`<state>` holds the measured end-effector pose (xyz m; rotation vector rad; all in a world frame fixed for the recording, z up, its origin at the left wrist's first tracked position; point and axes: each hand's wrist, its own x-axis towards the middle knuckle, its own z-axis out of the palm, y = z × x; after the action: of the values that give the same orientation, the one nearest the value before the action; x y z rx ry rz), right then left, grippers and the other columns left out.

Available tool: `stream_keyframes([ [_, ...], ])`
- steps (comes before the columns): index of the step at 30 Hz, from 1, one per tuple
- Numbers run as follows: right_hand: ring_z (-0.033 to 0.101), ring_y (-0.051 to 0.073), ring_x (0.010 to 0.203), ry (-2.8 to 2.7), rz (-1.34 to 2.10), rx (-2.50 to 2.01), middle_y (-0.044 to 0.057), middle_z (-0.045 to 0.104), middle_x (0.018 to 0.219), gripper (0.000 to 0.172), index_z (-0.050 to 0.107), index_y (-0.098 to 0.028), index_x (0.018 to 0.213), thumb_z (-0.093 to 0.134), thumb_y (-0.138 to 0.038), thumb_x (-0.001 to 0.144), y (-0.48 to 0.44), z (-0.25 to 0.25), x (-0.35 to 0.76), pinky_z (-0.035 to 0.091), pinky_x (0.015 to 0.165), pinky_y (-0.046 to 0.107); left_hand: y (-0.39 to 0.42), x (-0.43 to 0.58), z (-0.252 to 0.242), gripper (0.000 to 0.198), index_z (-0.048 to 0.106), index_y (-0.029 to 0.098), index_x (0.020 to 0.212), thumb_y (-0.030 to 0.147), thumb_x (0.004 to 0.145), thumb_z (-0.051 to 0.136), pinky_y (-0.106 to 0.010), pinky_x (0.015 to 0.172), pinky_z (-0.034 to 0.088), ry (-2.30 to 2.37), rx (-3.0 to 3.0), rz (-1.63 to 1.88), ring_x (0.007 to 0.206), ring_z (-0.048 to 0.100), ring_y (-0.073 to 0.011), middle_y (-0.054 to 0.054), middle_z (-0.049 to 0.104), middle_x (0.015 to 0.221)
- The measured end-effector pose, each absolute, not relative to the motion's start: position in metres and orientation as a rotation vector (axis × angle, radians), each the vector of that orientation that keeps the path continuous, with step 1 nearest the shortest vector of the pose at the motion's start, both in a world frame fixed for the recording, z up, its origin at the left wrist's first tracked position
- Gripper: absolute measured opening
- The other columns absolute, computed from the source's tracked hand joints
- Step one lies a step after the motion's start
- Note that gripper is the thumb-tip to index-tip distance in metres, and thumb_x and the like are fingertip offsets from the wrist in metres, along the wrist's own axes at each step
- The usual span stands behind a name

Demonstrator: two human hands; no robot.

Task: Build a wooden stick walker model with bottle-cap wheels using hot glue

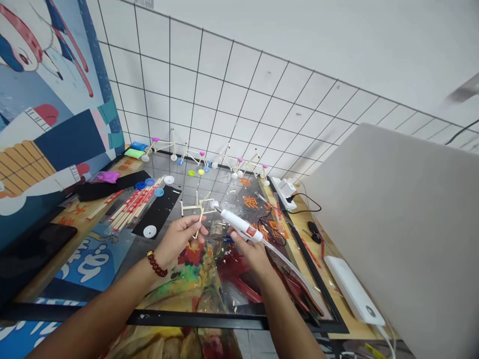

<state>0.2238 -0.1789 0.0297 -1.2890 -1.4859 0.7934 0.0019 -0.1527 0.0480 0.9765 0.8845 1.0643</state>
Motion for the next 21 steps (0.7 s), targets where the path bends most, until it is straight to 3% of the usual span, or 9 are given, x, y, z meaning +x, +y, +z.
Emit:
stream_keyframes([
  [4, 0.062, 0.018, 0.081, -1.776, 0.585, -1.246, 0.003, 0.068, 0.087, 0.016, 0.065, -0.023, 0.09, 0.063, -0.039, 0.09, -0.185, 0.037, 0.221, 0.049, 0.078, 0.034, -0.153, 0.004, 0.044, 0.047, 0.069, 0.012, 0.103, 0.046, 0.072, 0.078, -0.019, 0.044, 0.041, 0.861, 1.003, 1.002, 0.058, 0.064, -0.0134, -0.006, 0.071, 0.075],
  [10, 0.055, 0.016, 0.072, -1.696, 0.623, -1.262, -0.001, 0.059, 0.075, 0.02, 0.058, -0.023, 0.082, 0.062, -0.041, 0.091, -0.184, 0.026, 0.219, 0.045, 0.066, 0.03, -0.155, 0.007, 0.041, 0.044, 0.07, 0.013, 0.102, 0.047, 0.074, 0.076, -0.019, 0.044, 0.042, 0.878, 1.069, 1.007, 0.056, 0.061, -0.0121, -0.006, 0.071, 0.073],
  [21, 0.059, 0.02, 0.073, -1.588, 0.631, -1.295, 0.0, 0.062, 0.074, 0.023, 0.062, -0.025, 0.078, 0.067, -0.045, 0.085, -0.181, 0.005, 0.224, 0.052, 0.072, 0.035, -0.155, 0.007, 0.043, 0.042, 0.069, 0.013, 0.097, 0.045, 0.071, 0.078, -0.019, 0.044, 0.041, 0.871, 1.03, 1.047, 0.055, 0.062, -0.0121, -0.006, 0.071, 0.073],
])
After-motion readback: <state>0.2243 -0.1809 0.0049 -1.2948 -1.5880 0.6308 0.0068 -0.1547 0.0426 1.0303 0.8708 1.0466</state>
